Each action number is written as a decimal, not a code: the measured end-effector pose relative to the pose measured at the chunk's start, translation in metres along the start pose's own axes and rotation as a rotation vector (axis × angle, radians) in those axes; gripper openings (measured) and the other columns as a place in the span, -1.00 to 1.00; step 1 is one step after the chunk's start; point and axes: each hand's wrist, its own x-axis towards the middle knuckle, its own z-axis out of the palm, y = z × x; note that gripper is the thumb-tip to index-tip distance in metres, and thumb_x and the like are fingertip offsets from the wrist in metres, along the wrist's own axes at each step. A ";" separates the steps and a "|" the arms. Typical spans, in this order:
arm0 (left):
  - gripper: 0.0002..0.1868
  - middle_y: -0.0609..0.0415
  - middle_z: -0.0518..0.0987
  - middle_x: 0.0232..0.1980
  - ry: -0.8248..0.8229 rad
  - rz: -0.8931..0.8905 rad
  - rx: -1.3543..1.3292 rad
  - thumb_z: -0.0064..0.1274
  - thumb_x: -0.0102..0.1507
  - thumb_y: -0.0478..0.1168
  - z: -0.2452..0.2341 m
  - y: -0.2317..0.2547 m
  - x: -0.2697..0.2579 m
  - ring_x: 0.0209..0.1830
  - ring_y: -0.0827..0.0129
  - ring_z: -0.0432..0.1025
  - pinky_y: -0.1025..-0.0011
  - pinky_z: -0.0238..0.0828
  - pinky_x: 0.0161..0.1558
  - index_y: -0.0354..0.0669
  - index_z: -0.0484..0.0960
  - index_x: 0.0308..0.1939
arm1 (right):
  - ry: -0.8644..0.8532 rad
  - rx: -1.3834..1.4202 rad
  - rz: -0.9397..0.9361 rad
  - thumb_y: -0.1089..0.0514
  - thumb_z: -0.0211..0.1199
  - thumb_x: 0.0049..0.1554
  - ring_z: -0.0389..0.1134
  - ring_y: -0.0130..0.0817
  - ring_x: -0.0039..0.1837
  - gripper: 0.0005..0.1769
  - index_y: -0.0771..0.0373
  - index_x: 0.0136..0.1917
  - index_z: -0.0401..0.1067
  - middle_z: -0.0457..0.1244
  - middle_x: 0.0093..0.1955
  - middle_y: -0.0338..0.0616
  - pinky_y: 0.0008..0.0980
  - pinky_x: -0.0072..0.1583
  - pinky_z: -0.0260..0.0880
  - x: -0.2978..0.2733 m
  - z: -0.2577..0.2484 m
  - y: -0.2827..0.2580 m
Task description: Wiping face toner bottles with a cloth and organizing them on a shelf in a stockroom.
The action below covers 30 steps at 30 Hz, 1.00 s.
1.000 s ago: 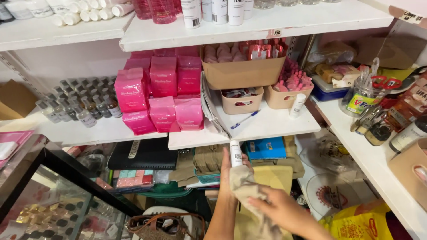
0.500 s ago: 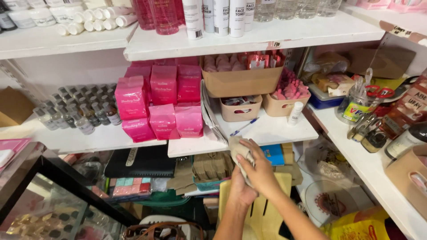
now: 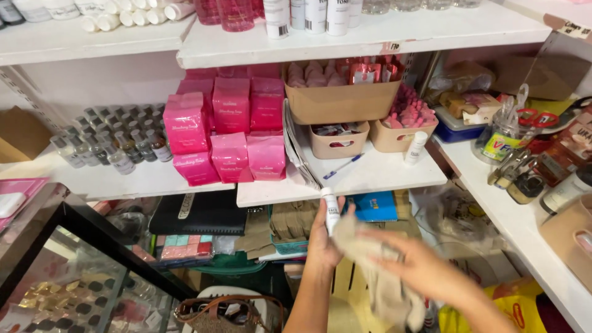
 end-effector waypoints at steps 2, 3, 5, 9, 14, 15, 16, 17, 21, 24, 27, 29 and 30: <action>-0.51 0.13 0.67 0.00 0.004 -0.016 0.026 0.18 0.23 0.11 -0.001 -0.008 0.003 -0.04 0.24 0.53 0.25 0.49 0.01 -0.05 0.58 0.13 | 0.089 0.015 0.106 0.01 0.28 0.11 0.40 -0.22 0.37 -0.38 -0.07 0.45 0.36 0.34 0.41 -0.19 -0.25 0.32 0.37 0.019 -0.015 -0.033; -0.51 0.09 0.67 -0.01 0.002 -0.028 0.052 0.18 0.26 0.11 -0.001 -0.011 0.004 -0.05 0.24 0.52 0.27 0.49 0.02 -0.06 0.58 0.14 | 0.178 0.027 0.206 -0.04 0.25 0.11 0.42 -0.27 0.35 -0.38 -0.13 0.46 0.36 0.34 0.41 -0.27 -0.27 0.31 0.41 0.029 -0.024 -0.050; -0.53 0.09 0.65 0.04 -0.063 -0.023 0.012 0.15 0.34 0.11 -0.015 -0.025 0.015 -0.01 0.25 0.51 0.29 0.51 0.02 -0.06 0.56 0.20 | 0.175 0.001 0.325 -0.08 0.25 0.14 0.38 -0.07 0.31 -0.33 -0.19 0.52 0.30 0.22 0.50 -0.29 -0.18 0.26 0.47 0.048 -0.019 -0.074; -0.47 -0.09 0.63 0.09 -0.043 -0.004 0.087 -0.03 0.35 0.12 0.016 -0.036 -0.013 0.04 0.17 0.54 0.19 0.58 -0.04 -0.17 0.56 0.23 | 0.132 -0.390 0.247 -0.17 0.38 0.17 -0.14 0.07 0.66 -0.24 -0.22 0.57 0.23 -0.25 0.74 -0.15 0.01 0.35 0.06 0.087 0.019 -0.050; -0.52 -0.04 0.60 0.16 0.015 0.062 0.024 -0.14 0.38 0.07 -0.029 -0.034 0.011 0.04 0.21 0.55 0.21 0.62 -0.02 -0.08 0.50 0.28 | 0.465 -0.219 0.004 -0.06 0.30 0.12 0.17 0.07 0.52 -0.40 -0.09 0.43 0.37 -0.04 0.66 -0.06 -0.14 0.35 0.33 0.067 0.083 0.005; -0.51 -0.01 0.60 0.18 -0.003 0.067 -0.061 -0.15 0.39 0.05 -0.044 -0.033 0.018 0.05 0.20 0.56 0.24 0.62 -0.02 -0.08 0.49 0.30 | 0.401 -0.083 0.094 -0.06 0.28 0.11 0.19 0.07 0.51 -0.41 -0.11 0.41 0.36 -0.04 0.67 -0.11 -0.16 0.31 0.38 0.058 0.087 0.000; -0.51 -0.01 0.60 0.18 0.004 0.068 -0.065 -0.15 0.39 0.05 -0.071 -0.037 0.036 0.05 0.20 0.56 0.24 0.62 -0.02 -0.08 0.49 0.30 | 0.394 -0.082 0.100 -0.06 0.28 0.11 0.19 0.07 0.51 -0.41 -0.11 0.41 0.36 -0.04 0.67 -0.11 -0.16 0.31 0.38 0.047 0.088 -0.003; -0.53 0.00 0.57 0.17 -0.105 0.065 -0.038 -0.13 0.45 0.05 -0.099 -0.041 0.053 0.05 0.19 0.54 0.24 0.62 -0.04 -0.12 0.46 0.33 | 0.376 -0.070 0.135 -0.08 0.25 0.12 0.28 0.05 0.44 -0.42 -0.12 0.41 0.36 0.01 0.66 -0.16 -0.16 0.28 0.43 0.036 0.088 -0.005; -0.29 -0.14 0.57 0.18 -0.512 -0.045 -0.050 -0.15 0.48 0.29 -0.102 -0.032 0.067 0.01 0.13 0.48 0.24 0.53 -0.04 -0.22 0.41 0.44 | 0.297 -0.072 -0.012 -0.05 0.25 0.19 0.15 0.15 0.50 -0.44 0.03 0.44 0.37 0.10 0.59 0.05 -0.09 0.23 0.46 -0.008 0.083 0.006; -0.39 0.10 0.61 0.27 0.037 0.075 0.109 -0.24 0.36 0.23 -0.022 -0.025 0.027 0.25 0.20 0.47 0.24 0.35 0.24 0.02 0.41 0.37 | 0.046 -0.043 0.364 -0.15 0.28 0.12 0.55 -0.27 0.14 -0.35 -0.18 0.48 0.42 0.41 0.27 -0.13 -0.28 0.18 0.54 -0.028 0.056 0.019; -0.41 0.12 0.58 0.27 -0.037 0.061 0.061 -0.17 0.38 0.21 -0.026 -0.024 0.033 0.30 0.17 0.39 0.14 0.18 0.31 -0.01 0.42 0.37 | 0.022 -0.066 0.739 -0.20 0.25 0.20 0.53 -0.08 -0.09 -0.50 -0.02 0.34 0.52 0.55 -0.04 -0.01 -0.18 0.00 0.57 -0.026 0.014 0.033; -0.43 0.12 0.58 0.26 -0.012 0.026 0.040 -0.17 0.38 0.20 -0.014 -0.026 0.023 0.29 0.18 0.38 0.15 0.20 0.34 0.03 0.43 0.35 | 0.150 0.164 0.653 -0.14 0.26 0.22 0.52 -0.02 -0.13 -0.48 0.04 0.39 0.48 0.53 -0.06 0.11 -0.10 -0.07 0.55 -0.019 -0.012 0.043; -0.45 0.11 0.59 0.25 0.015 -0.003 0.015 -0.17 0.37 0.20 -0.008 -0.027 0.017 0.28 0.20 0.37 0.16 0.22 0.36 0.07 0.44 0.34 | 0.272 0.388 0.557 -0.08 0.27 0.23 0.50 0.05 -0.17 -0.45 0.10 0.44 0.45 0.51 -0.08 0.23 -0.01 -0.14 0.53 -0.016 -0.026 0.047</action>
